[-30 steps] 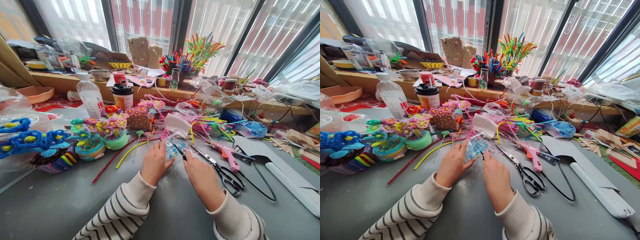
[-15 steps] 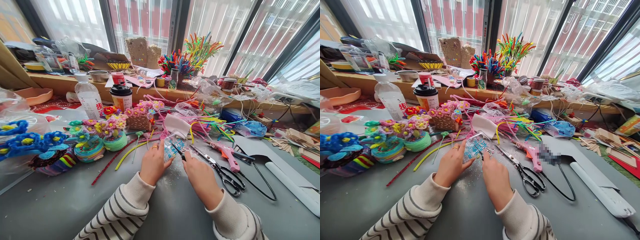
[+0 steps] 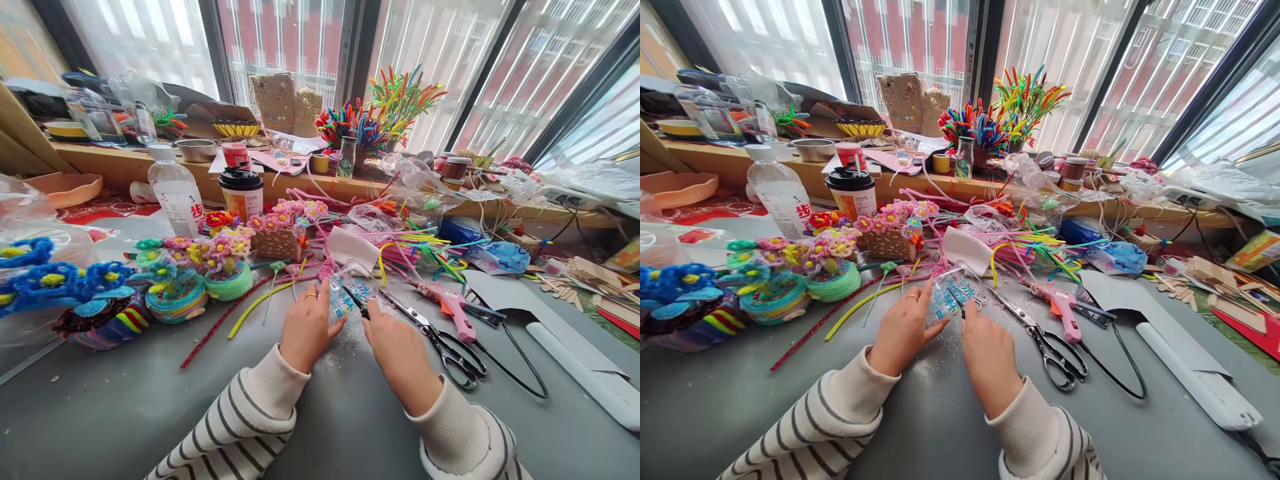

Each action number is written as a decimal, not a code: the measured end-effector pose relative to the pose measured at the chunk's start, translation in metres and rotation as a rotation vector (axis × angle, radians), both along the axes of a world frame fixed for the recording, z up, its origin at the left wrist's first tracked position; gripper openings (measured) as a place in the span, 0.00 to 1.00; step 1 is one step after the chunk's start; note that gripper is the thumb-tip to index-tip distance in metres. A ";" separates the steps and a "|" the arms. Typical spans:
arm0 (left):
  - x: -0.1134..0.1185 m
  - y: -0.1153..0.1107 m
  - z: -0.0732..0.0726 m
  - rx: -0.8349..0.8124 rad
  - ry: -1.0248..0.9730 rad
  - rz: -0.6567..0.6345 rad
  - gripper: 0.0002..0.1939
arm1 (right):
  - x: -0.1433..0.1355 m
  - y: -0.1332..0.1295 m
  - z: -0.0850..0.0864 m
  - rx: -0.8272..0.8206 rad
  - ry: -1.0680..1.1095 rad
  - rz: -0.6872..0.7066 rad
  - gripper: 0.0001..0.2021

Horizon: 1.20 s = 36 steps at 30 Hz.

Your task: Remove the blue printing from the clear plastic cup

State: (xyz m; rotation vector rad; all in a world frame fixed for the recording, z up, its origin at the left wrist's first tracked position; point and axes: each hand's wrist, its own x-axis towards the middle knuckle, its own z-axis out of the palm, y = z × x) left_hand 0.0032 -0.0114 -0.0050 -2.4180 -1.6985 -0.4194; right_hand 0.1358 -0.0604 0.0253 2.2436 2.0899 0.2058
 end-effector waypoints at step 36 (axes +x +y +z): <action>-0.001 0.002 -0.001 0.014 -0.004 -0.019 0.34 | 0.010 -0.002 -0.005 0.001 -0.036 0.056 0.10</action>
